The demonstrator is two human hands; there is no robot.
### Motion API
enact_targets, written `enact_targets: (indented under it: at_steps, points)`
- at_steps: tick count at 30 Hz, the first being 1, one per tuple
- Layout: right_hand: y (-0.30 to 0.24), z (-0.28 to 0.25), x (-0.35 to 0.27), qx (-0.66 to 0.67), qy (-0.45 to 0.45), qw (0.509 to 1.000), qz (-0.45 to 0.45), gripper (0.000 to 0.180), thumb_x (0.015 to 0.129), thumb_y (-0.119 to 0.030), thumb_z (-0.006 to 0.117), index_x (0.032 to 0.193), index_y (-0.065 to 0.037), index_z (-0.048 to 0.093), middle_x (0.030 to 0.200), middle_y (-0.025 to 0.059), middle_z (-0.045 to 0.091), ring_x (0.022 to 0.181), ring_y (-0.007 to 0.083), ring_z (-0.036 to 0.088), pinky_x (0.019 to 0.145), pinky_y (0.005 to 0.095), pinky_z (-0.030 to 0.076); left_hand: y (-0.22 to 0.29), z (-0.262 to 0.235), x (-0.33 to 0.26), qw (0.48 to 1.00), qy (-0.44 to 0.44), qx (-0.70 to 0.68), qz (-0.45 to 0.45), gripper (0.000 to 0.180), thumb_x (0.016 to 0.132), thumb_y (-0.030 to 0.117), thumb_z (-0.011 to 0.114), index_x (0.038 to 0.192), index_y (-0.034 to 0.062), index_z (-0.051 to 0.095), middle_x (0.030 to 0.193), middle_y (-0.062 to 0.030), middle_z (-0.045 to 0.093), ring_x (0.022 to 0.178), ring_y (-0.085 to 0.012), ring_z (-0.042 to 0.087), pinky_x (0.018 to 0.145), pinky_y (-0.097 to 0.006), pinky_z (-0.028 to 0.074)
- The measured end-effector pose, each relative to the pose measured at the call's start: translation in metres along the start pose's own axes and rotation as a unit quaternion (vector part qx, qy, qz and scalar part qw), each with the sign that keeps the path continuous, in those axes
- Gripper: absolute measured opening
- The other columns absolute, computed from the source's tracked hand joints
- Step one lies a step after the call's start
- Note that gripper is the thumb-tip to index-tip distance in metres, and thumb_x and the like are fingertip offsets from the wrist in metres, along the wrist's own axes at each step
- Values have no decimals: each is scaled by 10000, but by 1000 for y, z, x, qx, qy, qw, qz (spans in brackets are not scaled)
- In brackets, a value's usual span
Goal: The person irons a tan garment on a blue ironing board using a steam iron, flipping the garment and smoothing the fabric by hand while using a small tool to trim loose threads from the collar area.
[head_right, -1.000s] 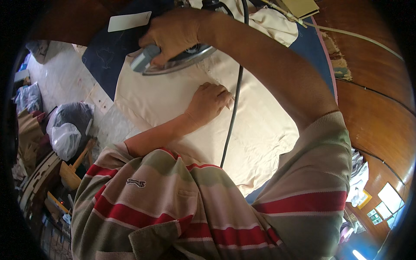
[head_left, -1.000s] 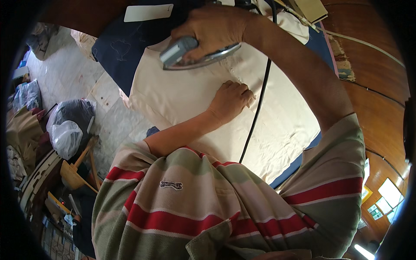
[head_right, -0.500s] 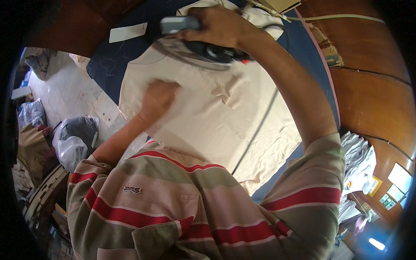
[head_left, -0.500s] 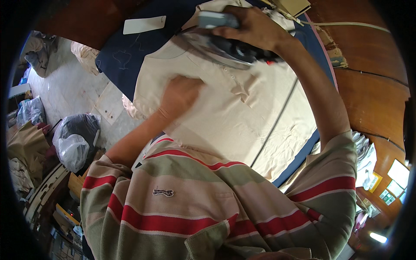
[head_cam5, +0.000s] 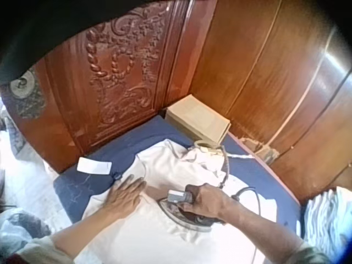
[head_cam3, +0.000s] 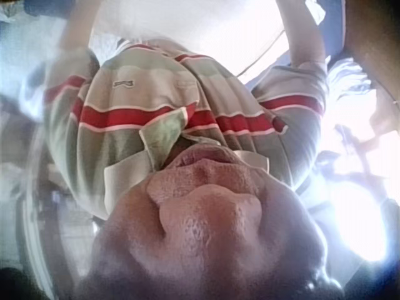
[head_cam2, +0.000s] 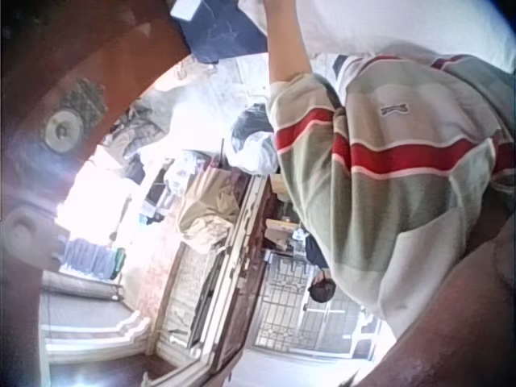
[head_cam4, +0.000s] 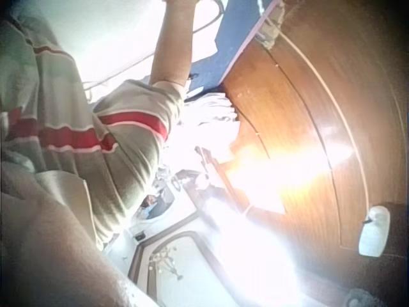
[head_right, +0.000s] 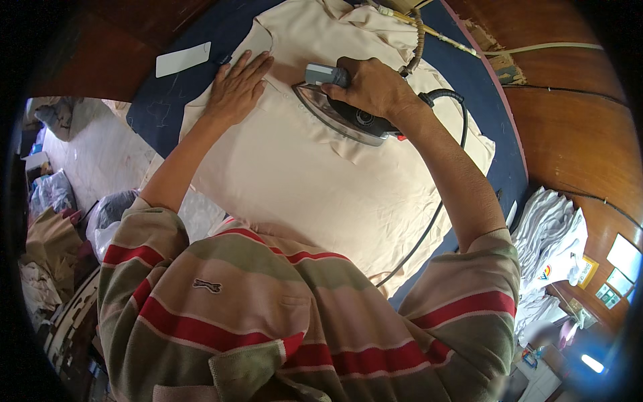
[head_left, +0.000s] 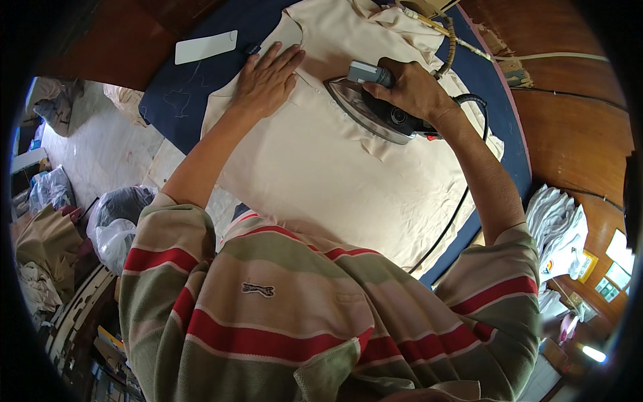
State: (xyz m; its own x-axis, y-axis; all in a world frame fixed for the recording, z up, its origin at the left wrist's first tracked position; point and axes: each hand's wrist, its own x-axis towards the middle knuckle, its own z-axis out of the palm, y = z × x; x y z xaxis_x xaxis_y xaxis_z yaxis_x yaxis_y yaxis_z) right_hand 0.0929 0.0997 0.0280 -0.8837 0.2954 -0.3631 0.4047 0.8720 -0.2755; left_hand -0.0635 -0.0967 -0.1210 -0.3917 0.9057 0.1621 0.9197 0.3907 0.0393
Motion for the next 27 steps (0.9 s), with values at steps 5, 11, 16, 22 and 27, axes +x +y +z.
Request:
enact_targets:
  at_steps: [5,11,16,22,27]
  points:
    - [1,-3,15,-10,57,996,-70,476,827,-462,583,976,-10,591,731,186,636,694,339,619,676,374,487,1,-7,7,997,-64,33,-6,491,943,287,337,1423,194,290,1471,42,292,1369,-153,220,1068,-401,177]
    - [21,-4,-17,53,89,994,-30,516,812,-492,594,997,-10,585,755,183,642,700,311,642,672,365,493,1,-14,17,993,12,-114,2,496,958,334,327,1433,206,262,1478,13,277,1375,-177,208,1076,-415,181]
    - [24,31,-82,99,128,981,108,527,814,-516,575,924,0,596,731,220,634,698,354,643,683,402,507,7,-9,26,994,-15,-61,95,506,961,340,338,1441,216,232,1489,22,244,1375,-178,202,1085,-415,179]
    - [42,38,-121,151,102,968,174,491,824,-478,584,965,-8,593,692,211,628,659,353,642,654,398,510,-17,-1,26,991,-50,-13,123,521,964,318,343,1453,243,177,1507,34,182,1381,-164,179,1099,-412,161]
    - [24,36,-126,111,36,980,164,420,833,-401,608,962,-1,595,700,202,631,635,289,646,630,363,510,-20,2,27,990,-58,-2,132,523,965,304,335,1454,261,158,1511,41,170,1385,-163,169,1102,-411,156]
